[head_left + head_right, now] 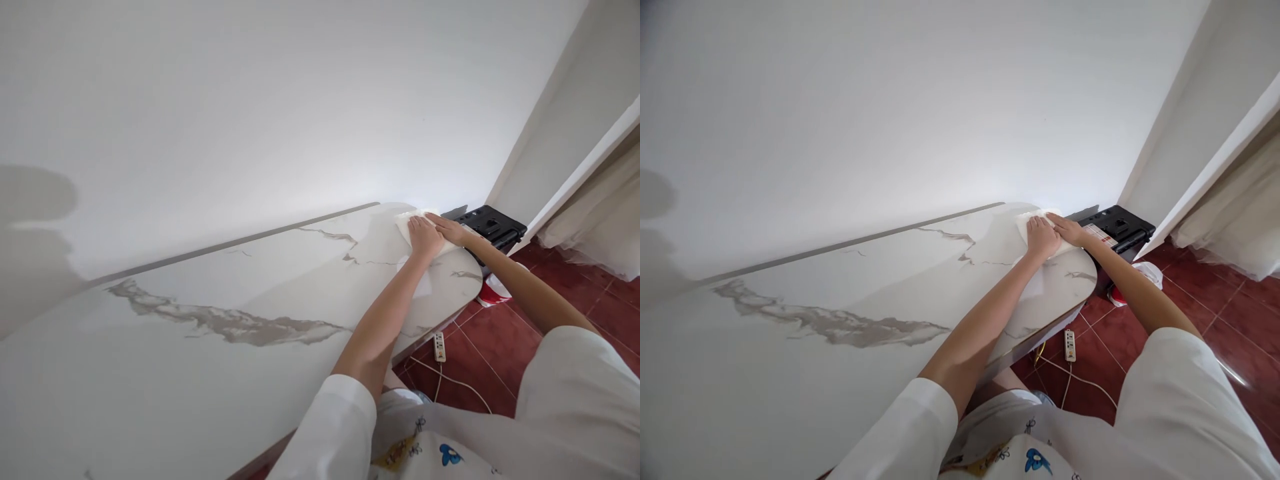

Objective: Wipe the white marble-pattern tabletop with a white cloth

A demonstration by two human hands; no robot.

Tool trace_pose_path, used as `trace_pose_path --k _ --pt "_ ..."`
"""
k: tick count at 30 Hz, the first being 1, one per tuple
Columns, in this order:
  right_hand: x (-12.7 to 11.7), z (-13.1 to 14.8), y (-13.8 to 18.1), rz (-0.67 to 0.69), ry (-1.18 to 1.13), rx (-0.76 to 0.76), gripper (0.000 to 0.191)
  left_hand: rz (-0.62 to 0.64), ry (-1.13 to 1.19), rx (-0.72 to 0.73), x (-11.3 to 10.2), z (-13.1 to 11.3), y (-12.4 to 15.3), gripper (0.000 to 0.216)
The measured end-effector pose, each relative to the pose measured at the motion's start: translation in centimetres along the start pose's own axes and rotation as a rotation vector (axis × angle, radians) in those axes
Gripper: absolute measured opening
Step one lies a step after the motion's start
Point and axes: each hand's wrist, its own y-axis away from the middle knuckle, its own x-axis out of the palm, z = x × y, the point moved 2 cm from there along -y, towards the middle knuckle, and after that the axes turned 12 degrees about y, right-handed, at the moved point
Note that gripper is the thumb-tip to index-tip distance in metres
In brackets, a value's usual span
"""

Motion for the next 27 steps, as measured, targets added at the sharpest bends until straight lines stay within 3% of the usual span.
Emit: trace_pose_path --k 8,17,22,27 --pt "-1.9 1.6 6.2 0.013 -0.062 0.029 0.069 0.017 0.011 0.023 0.6 -3.4 4.8 0.067" --pt "-2.8 4.8 11.6 -0.113 0.046 0.041 0.065 0.032 0.012 0.069 0.5 -5.3 9.6 0.067" --pt "-2.7 9.5 14.6 -0.221 0.143 0.0 0.058 -0.039 0.022 0.114 0.1 -4.3 13.7 0.063" --pt "-1.0 16.9 16.2 -0.363 0.215 0.007 0.054 -0.121 -0.051 0.228 -2.0 -0.3 19.1 0.061"
